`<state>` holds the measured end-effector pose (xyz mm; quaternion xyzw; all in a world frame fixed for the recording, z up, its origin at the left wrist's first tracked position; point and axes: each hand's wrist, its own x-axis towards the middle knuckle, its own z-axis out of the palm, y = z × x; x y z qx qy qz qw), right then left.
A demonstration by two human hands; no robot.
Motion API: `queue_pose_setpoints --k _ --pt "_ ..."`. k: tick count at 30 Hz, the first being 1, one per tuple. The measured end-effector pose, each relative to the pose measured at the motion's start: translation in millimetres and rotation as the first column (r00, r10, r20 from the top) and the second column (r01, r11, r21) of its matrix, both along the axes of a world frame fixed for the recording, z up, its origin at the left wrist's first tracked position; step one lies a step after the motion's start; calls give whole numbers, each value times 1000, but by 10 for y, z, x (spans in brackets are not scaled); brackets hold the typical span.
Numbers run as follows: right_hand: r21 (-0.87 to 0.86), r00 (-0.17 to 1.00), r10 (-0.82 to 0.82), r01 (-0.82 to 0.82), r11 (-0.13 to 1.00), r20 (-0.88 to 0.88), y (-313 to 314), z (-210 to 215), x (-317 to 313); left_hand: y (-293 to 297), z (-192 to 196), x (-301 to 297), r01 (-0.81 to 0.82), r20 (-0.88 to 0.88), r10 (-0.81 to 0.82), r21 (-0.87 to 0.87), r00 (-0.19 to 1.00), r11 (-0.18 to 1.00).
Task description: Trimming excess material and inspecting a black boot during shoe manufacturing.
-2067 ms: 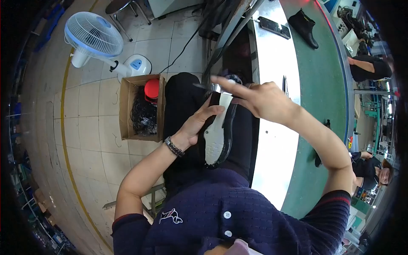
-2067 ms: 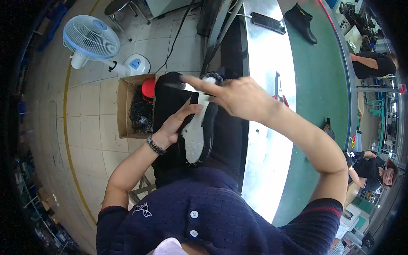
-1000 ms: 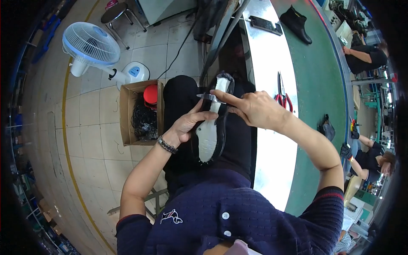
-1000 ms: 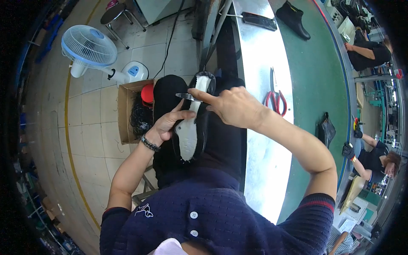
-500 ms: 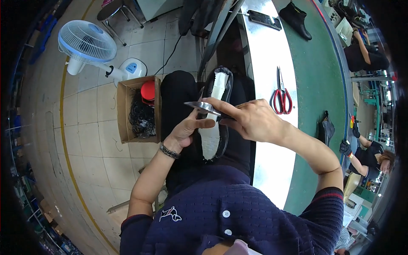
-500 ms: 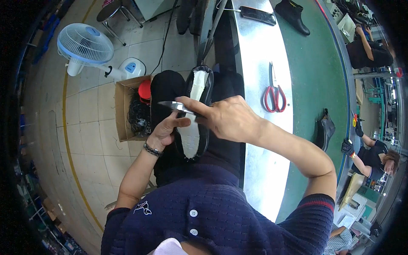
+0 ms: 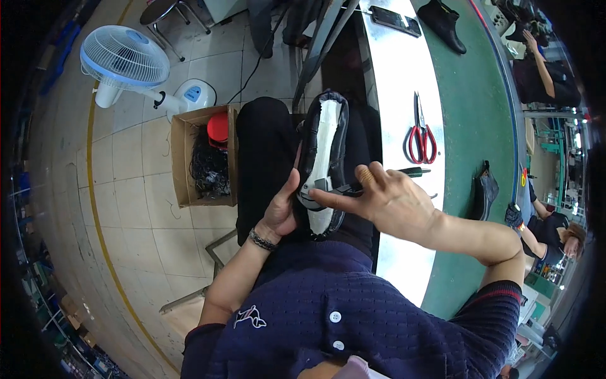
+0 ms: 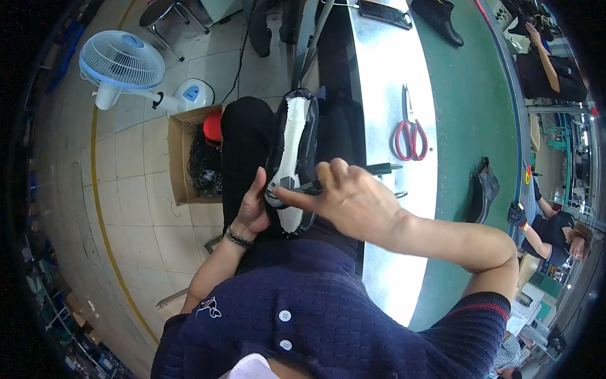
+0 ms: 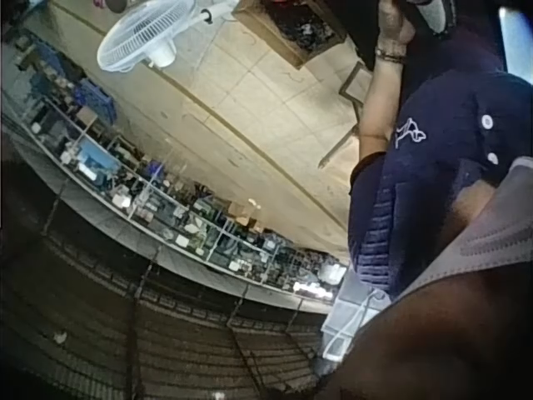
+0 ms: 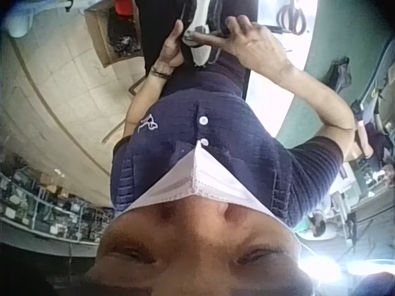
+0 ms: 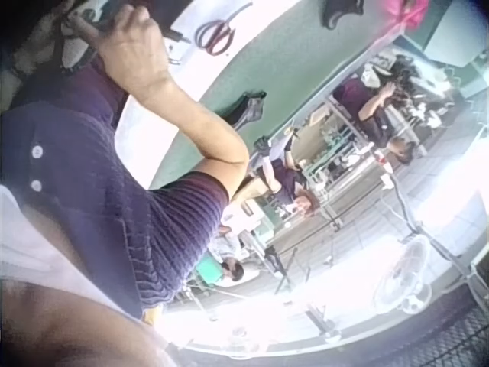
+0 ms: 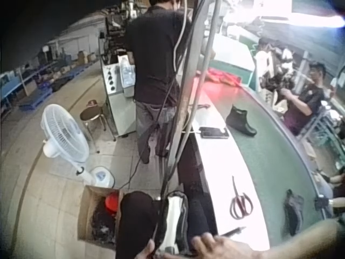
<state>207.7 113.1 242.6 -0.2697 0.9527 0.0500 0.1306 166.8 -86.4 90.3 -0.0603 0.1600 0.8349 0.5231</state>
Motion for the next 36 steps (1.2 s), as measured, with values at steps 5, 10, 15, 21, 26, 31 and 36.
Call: queue_pose_setpoints --k 5,10,15,21,26,31,36 --pt "-121 996 -9 20 992 89 173 -65 -145 68 202 5 -59 -154 33 -164 988 985" --pt "-45 929 14 3 999 370 146 279 -427 67 156 11 -61 -226 -14 -320 974 946" --pt "-299 975 25 43 953 219 24 418 -408 20 144 0 -153 -291 86 -218 953 964" --pt "-1 986 -16 16 1000 164 -1 52 -363 -39 126 -77 26 -187 -105 -384 977 923" --pt "-287 982 -70 118 950 174 -92 64 -205 -63 143 -81 127 -103 -170 -335 980 934" --pt "-32 971 -105 115 993 217 -29 52 -259 -132 -47 33 56 -81 -64 -99 995 993" --pt "-297 940 -221 296 908 262 -7 -36 -207 -47 34 214 18 -9 -19 -42 1000 999"
